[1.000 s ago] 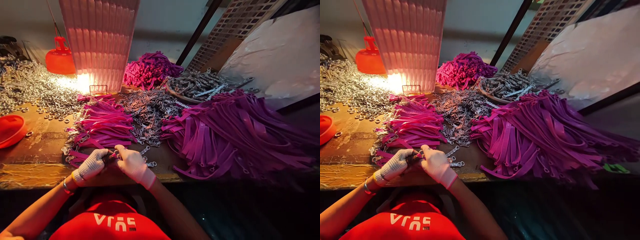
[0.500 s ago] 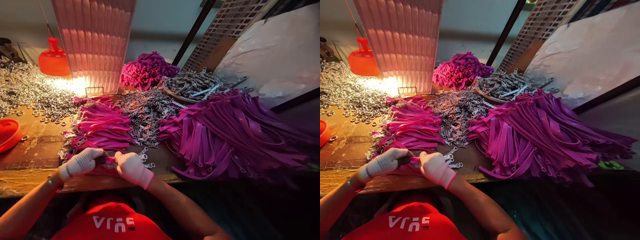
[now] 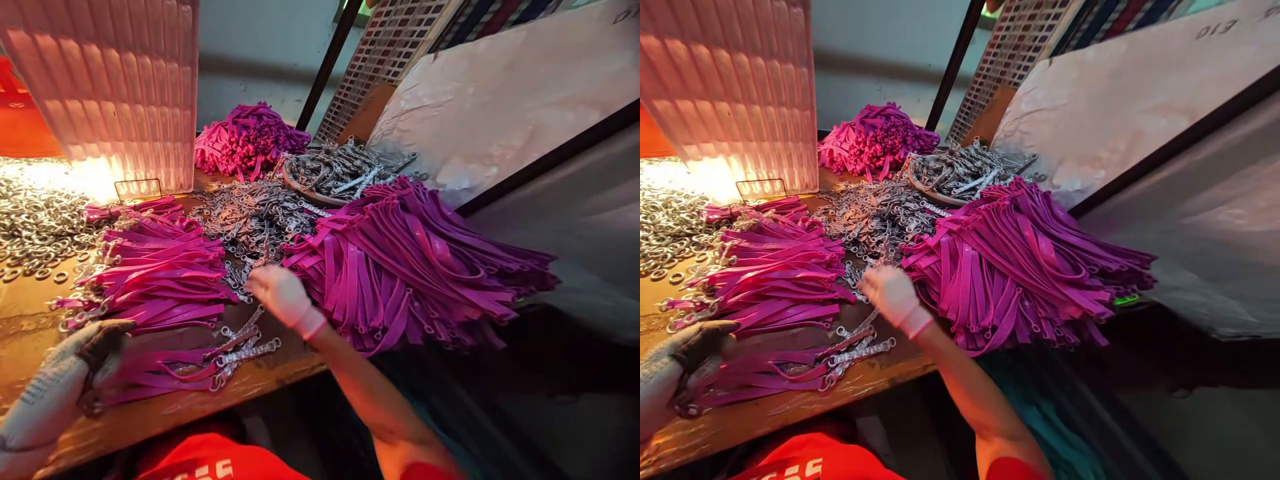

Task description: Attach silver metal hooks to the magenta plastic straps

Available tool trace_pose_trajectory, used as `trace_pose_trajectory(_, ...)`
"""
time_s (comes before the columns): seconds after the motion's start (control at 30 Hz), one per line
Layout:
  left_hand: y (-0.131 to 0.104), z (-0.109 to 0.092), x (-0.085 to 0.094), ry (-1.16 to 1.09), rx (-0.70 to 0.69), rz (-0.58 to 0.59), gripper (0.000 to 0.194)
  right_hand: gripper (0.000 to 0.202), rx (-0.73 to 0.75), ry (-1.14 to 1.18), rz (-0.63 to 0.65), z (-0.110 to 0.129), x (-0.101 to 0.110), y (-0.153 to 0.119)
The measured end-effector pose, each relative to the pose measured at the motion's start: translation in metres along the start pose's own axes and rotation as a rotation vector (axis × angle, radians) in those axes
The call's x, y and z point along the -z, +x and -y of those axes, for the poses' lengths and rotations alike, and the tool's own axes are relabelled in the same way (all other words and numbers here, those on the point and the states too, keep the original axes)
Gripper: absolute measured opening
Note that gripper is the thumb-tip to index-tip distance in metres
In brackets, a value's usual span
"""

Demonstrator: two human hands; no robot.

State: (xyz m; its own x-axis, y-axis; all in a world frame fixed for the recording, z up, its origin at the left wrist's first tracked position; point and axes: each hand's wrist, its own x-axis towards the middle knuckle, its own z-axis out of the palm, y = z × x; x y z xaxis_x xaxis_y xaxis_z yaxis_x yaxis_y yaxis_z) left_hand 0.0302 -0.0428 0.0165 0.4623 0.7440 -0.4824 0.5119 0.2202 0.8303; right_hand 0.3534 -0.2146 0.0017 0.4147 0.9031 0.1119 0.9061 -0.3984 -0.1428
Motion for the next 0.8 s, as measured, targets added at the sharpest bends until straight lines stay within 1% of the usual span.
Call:
trace_pose_trajectory(0.03, 0.004, -0.002, -0.014, -0.207, 0.125, 0.045, 0.041, 0.027, -0.122, -0.037, -0.044, -0.024, 0.012, 0.019)
trace_pose_trajectory(0.07, 0.009, -0.004, -0.028, -0.377, 0.199, 0.094, 0.040, 0.024, -0.265, -0.078, -0.096, -0.048, 0.024, 0.039)
trace_pose_trajectory(0.1, 0.014, -0.007, -0.041, -0.496, 0.255, 0.143, 0.038, 0.027, -0.353, -0.104, -0.129, -0.070, 0.034, 0.059)
trace_pose_trajectory(0.17, 0.023, -0.010, -0.066, -0.598, 0.310, 0.272, 0.034, 0.037, -0.459, -0.124, -0.165, -0.107, 0.047, 0.097)
trace_pose_trajectory(0.2, 0.025, -0.011, -0.077, -0.639, 0.325, 0.335, 0.033, 0.035, -0.510, -0.125, -0.174, -0.122, 0.049, 0.113)
trace_pose_trajectory(0.27, 0.027, -0.011, -0.094, -0.682, 0.300, 0.416, 0.031, 0.027, -0.570, -0.104, -0.191, -0.143, 0.043, 0.139)
trace_pose_trajectory(0.33, 0.026, -0.008, -0.104, -0.695, 0.240, 0.436, 0.029, 0.028, -0.600, -0.060, -0.218, -0.155, 0.032, 0.153)
trace_pose_trajectory(0.4, 0.024, -0.005, -0.107, -0.672, 0.159, 0.435, 0.028, 0.033, -0.605, 0.000, -0.252, -0.162, 0.021, 0.156)
trace_pose_trajectory(0.47, 0.024, -0.001, -0.105, -0.611, 0.083, 0.435, 0.027, 0.034, -0.584, 0.070, -0.291, -0.166, 0.017, 0.154)
trace_pose_trajectory(0.53, 0.025, 0.002, -0.099, -0.586, 0.051, 0.430, 0.029, 0.028, -0.527, 0.146, -0.344, -0.168, 0.019, 0.149)
trace_pose_trajectory(0.57, 0.025, 0.003, -0.095, -0.602, 0.074, 0.434, 0.031, 0.025, -0.482, 0.187, -0.378, -0.166, 0.021, 0.146)
trace_pose_trajectory(0.63, 0.026, 0.003, -0.087, -0.676, 0.173, 0.467, 0.036, 0.020, -0.363, 0.273, -0.446, -0.155, 0.026, 0.140)
trace_pose_trajectory(0.7, 0.024, 0.001, -0.079, -0.752, 0.273, 0.540, 0.043, 0.016, -0.208, 0.361, -0.472, -0.130, 0.026, 0.130)
trace_pose_trajectory(0.73, 0.023, 0.000, -0.076, -0.775, 0.303, 0.575, 0.046, 0.014, -0.124, 0.401, -0.459, -0.111, 0.023, 0.122)
trace_pose_trajectory(0.8, 0.019, 0.000, -0.072, -0.784, 0.315, 0.603, 0.051, 0.015, 0.047, 0.471, -0.382, -0.065, 0.013, 0.098)
